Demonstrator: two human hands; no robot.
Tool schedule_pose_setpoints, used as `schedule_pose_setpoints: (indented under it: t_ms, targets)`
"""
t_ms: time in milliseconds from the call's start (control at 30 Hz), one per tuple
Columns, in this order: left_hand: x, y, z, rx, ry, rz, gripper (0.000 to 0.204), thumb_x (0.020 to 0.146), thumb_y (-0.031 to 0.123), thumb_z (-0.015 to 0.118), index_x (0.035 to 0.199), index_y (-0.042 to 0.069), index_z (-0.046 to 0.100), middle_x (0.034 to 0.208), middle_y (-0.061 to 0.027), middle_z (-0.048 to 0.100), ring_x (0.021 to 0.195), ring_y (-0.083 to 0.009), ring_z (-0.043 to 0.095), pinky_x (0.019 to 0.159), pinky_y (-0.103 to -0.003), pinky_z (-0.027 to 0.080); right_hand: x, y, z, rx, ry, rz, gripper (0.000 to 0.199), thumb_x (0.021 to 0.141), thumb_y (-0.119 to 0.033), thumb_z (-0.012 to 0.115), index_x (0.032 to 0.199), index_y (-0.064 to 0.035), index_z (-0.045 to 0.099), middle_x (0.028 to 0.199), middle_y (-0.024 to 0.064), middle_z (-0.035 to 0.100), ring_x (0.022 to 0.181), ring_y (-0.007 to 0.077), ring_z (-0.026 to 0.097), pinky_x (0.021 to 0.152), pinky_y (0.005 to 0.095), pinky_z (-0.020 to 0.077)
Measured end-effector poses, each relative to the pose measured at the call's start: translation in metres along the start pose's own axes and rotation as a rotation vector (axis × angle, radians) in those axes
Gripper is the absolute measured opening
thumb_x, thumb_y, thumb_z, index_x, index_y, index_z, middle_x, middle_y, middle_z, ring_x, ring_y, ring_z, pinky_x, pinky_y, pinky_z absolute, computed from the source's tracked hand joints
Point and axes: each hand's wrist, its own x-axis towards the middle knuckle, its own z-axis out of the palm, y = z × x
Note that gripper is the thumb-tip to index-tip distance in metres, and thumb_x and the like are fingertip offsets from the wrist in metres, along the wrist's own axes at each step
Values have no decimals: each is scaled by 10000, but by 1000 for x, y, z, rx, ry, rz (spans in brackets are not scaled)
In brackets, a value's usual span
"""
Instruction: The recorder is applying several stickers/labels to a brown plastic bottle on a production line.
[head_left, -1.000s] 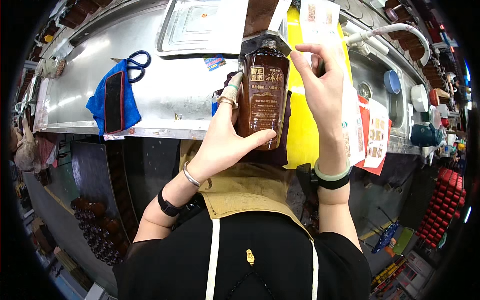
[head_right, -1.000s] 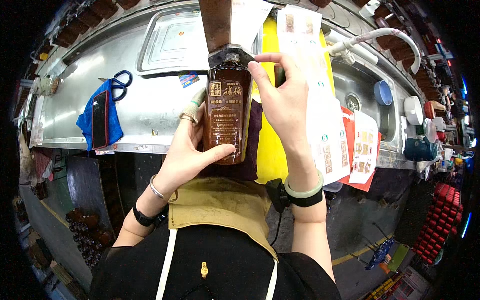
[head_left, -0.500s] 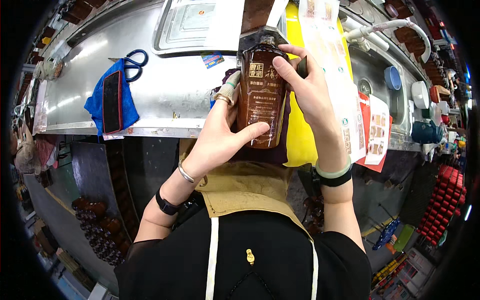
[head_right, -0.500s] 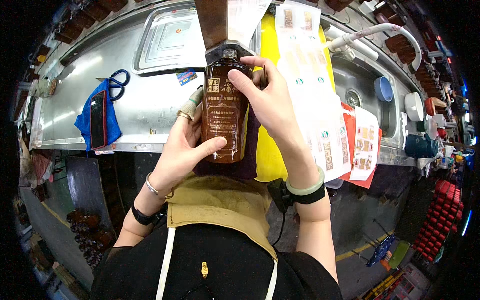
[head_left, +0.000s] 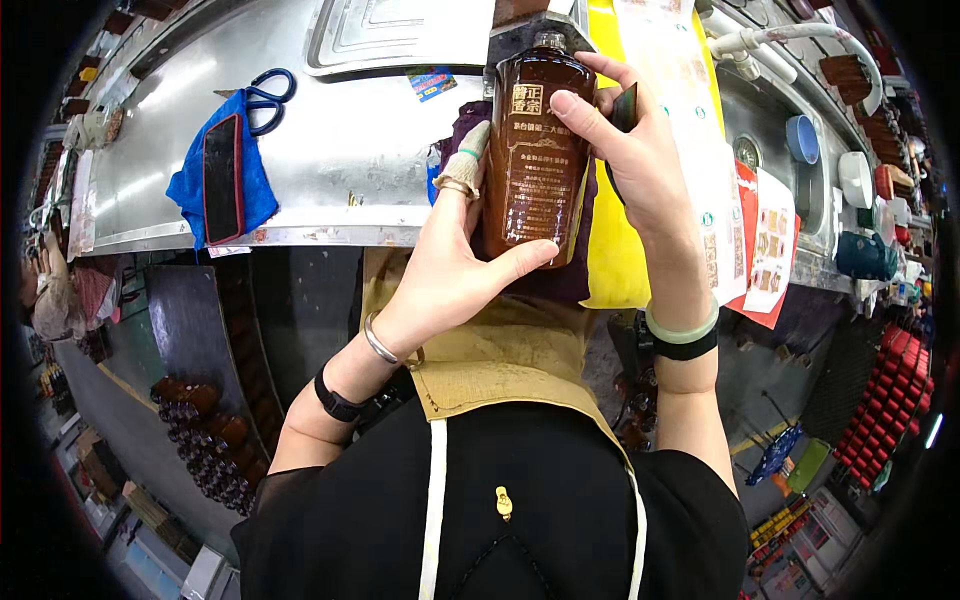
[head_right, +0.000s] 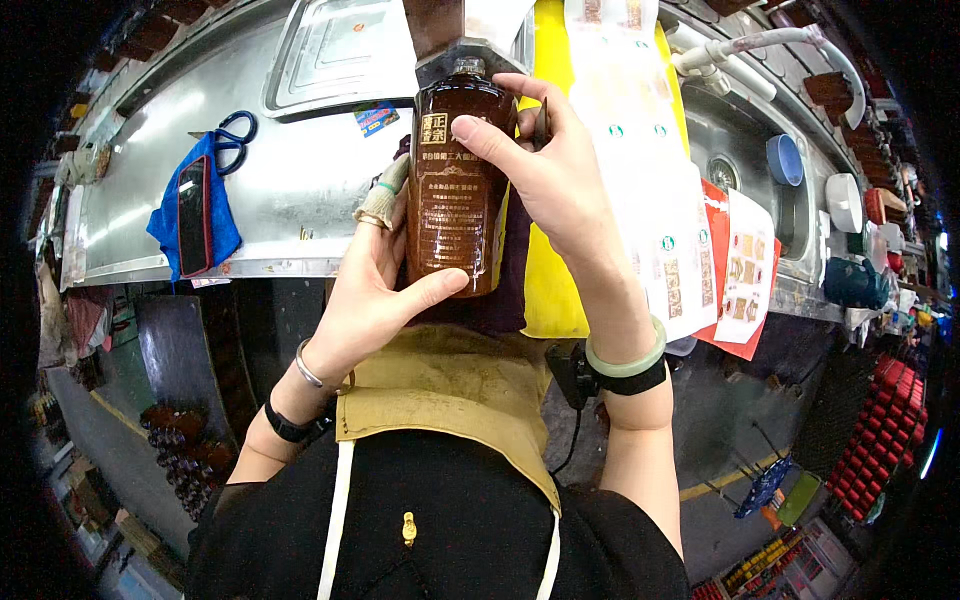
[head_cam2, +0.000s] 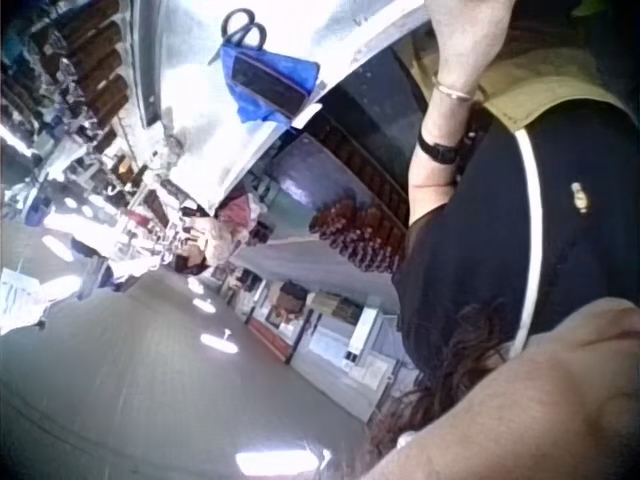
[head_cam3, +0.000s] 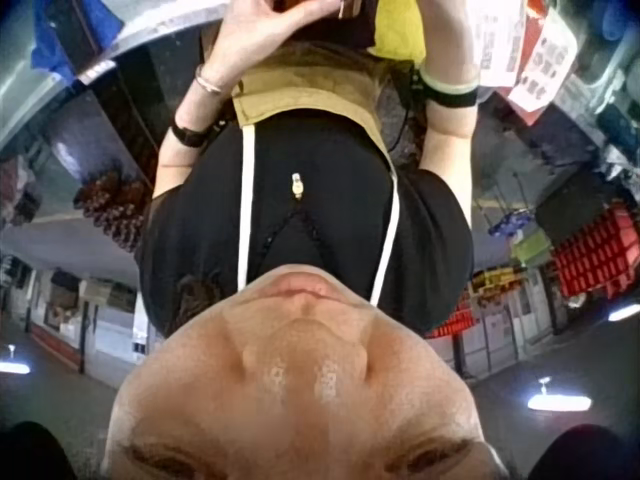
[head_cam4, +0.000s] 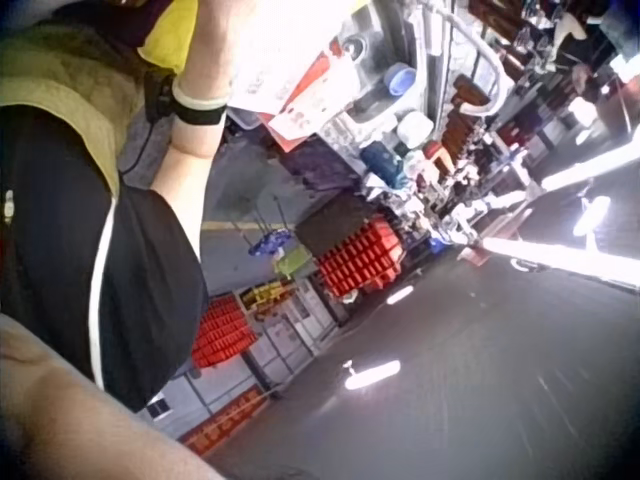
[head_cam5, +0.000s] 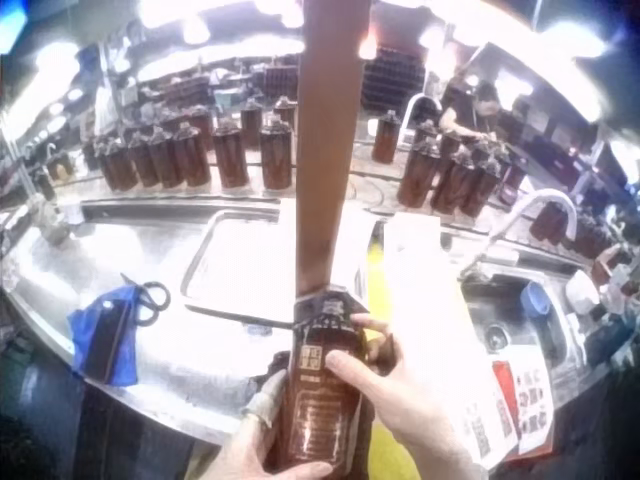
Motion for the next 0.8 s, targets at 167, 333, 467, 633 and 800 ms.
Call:
schedule_pose_setpoints:
  t_ms: [167,333,467,633,800]
  targets:
    - [2,1,4,-22,13,-16,1124,864,119,854,1652,-50,71,1636,-220,326,1513,-269,369,1243,-394,340,-2,0,2,28,26,16,623,847,-291,900,1342,-1,657,839,-59,492,736,49,472,666,195,412]
    - [3,-3,3,21,26,-15,1105,865,172,858,1641,-72,110,1611,-219,364,1484,-269,412,1225,-393,368,-1,-1,2,-43,47,12,585,861,-289,889,1324,-9,667,848,-66,476,739,48,443,657,197,393]
    - [4,-3,5,5,30,-13,1103,857,184,862,1637,-75,126,1595,-219,381,1469,-269,427,1214,-392,380,-1,4,3,44,46,2,553,869,-291,880,1302,-13,678,848,-65,471,734,47,440,648,200,384]
    - [6,-5,4,81,29,13,1092,847,210,870,1626,-82,162,1559,-226,430,1435,-269,464,1194,-391,400,2,4,6,-30,72,-45,536,869,-282,875,1291,-14,682,838,-64,465,718,47,436,629,204,382]
    - [9,4,2,21,-4,-62,1065,841,218,870,1600,-110,198,1511,-228,481,1390,-268,508,1175,-388,419,1,-3,10,-17,84,-56,529,873,-274,870,1287,-4,682,836,-63,458,720,42,434,615,202,374]
